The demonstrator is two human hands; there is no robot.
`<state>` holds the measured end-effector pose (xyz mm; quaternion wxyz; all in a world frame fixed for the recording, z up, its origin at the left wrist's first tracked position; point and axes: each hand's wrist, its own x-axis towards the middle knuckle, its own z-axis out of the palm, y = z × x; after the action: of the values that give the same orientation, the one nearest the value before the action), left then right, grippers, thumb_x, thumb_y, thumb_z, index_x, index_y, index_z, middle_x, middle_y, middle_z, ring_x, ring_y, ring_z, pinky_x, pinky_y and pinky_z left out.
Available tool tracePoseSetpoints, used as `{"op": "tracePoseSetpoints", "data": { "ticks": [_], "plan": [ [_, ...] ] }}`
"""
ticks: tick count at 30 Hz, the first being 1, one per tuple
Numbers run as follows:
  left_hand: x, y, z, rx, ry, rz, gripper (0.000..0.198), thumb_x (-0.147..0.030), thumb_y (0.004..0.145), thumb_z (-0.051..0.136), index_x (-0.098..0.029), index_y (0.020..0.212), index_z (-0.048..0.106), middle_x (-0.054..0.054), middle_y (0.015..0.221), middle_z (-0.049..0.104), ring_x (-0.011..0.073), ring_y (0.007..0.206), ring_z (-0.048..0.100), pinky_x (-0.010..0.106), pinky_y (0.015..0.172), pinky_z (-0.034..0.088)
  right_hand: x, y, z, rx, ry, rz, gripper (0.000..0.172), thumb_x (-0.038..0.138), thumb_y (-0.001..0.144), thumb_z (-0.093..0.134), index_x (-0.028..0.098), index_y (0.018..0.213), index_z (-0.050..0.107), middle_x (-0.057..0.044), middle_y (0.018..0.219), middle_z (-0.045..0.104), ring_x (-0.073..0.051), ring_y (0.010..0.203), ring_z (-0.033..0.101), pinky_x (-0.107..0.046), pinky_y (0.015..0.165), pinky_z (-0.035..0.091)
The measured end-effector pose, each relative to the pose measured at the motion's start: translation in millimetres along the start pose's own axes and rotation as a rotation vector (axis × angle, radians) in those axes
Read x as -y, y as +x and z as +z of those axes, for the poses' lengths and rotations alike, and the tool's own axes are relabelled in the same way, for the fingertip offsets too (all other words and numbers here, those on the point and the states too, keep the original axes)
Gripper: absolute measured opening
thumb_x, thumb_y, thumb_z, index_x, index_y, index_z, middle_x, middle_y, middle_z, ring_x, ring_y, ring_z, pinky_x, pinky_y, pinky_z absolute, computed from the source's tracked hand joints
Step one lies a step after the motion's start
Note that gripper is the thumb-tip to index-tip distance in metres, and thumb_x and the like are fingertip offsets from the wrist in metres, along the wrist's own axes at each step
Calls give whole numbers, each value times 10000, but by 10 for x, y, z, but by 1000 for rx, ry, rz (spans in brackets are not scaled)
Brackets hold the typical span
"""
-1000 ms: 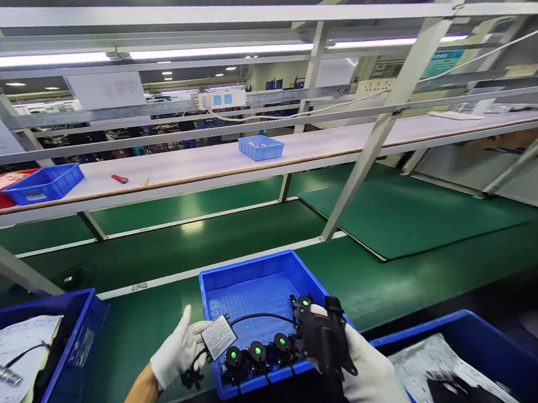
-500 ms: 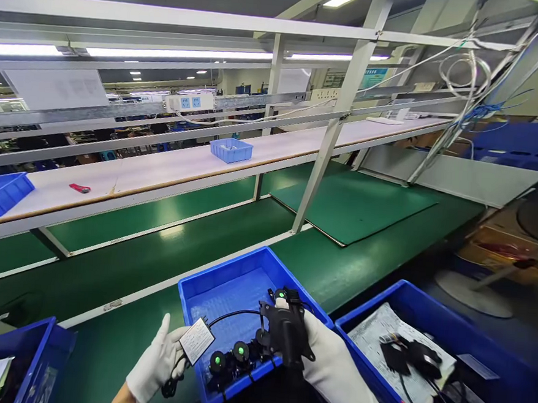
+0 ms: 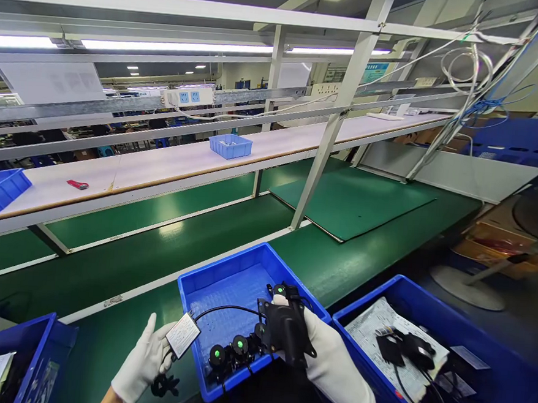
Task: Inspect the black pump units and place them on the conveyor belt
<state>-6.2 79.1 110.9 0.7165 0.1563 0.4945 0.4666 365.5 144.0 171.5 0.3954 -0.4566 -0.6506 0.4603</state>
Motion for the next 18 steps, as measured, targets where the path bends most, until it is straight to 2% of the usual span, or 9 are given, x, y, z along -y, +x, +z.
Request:
{"op": "tracePoseSetpoints", "data": {
  "ticks": [4,7,10,14,18],
  "plan": [
    [4,5,-5,-20,4,-17,683,-690,977,420,-194,1399,625,129,1064,762,192,709,651,329,659,537,-37,16,28,9,-9,-33,538,312,803,831,256,1321,695,-82,1274,774,-284,1120,749,-378,1038,607],
    [-3,-1,13,-4,2,-8,653,-665,992,433,-165,1337,674,104,986,756,139,630,592,273,608,502,-61,13,36,8,-15,-44,553,297,813,820,261,1347,679,-81,1315,756,-278,1145,739,-371,1045,600],
    [-13,-5,21,33,-21,0,673,-660,1014,395,-119,1218,739,92,910,746,90,569,521,198,500,412,-30,6,32,-3,-52,-39,562,312,808,810,245,1350,676,-87,1301,761,-285,1150,740,-381,1050,600],
    [-18,-3,34,49,-34,-20,710,-669,1019,358,-103,1216,740,115,973,762,71,541,497,171,457,363,41,9,26,-7,-89,-28,578,329,815,798,221,1367,665,-92,1296,760,-289,1185,727,-381,1077,585],
    [-24,-29,60,29,-15,5,698,-649,1022,384,-76,1211,735,124,974,758,77,557,509,185,471,378,36,22,25,8,-70,-6,529,376,881,747,221,1378,656,-87,1259,773,-273,1116,749,-353,991,625]
  ]
}}
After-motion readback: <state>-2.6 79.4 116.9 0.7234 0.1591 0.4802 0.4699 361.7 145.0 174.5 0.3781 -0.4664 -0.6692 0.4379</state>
